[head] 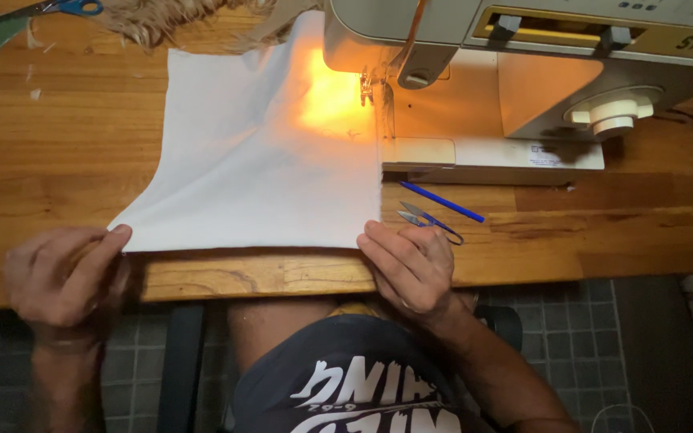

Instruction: Sewing fabric and threading the needle of a sewing machine

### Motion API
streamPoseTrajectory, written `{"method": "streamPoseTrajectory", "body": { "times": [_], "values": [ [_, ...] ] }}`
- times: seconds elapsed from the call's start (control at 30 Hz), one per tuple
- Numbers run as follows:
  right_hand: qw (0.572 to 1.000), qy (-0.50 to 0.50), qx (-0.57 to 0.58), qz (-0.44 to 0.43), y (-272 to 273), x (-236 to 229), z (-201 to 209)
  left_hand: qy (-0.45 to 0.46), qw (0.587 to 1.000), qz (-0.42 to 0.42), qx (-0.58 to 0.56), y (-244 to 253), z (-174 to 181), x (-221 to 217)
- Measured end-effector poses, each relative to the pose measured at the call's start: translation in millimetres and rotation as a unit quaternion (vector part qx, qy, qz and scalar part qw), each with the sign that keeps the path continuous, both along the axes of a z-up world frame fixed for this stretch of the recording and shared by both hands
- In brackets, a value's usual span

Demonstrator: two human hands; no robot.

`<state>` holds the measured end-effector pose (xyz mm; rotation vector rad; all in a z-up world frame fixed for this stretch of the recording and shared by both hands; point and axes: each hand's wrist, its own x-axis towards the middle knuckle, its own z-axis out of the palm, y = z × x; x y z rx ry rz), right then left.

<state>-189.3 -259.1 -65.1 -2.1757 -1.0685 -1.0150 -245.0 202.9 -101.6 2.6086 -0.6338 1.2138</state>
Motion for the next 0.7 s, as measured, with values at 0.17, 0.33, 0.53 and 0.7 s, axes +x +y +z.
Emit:
{"method": "streamPoseTrajectory", "body": {
  "times": [0.17, 0.33, 0.53, 0.7],
  "values": [
    [1.0, -0.008, 0.005, 0.005, 2, 6, 3, 0.003, 1.0, -0.006, 0.004, -2, 5, 6],
    [1.0, -0.002, -0.001, -0.001, -1, 11, 0, 0.005, 1.0, -0.002, 0.005, -1, 2, 9],
    [1.0, -0.011, -0.005, -0.022, -2, 17, -1, 0.005, 1.0, 0.007, 0.012, -6, 4, 14],
    [1.0, -0.015, 0.002, -0.025, 0, 23, 4, -0.003, 1.0, -0.003, 0.01, -6, 5, 21]
  ]
}}
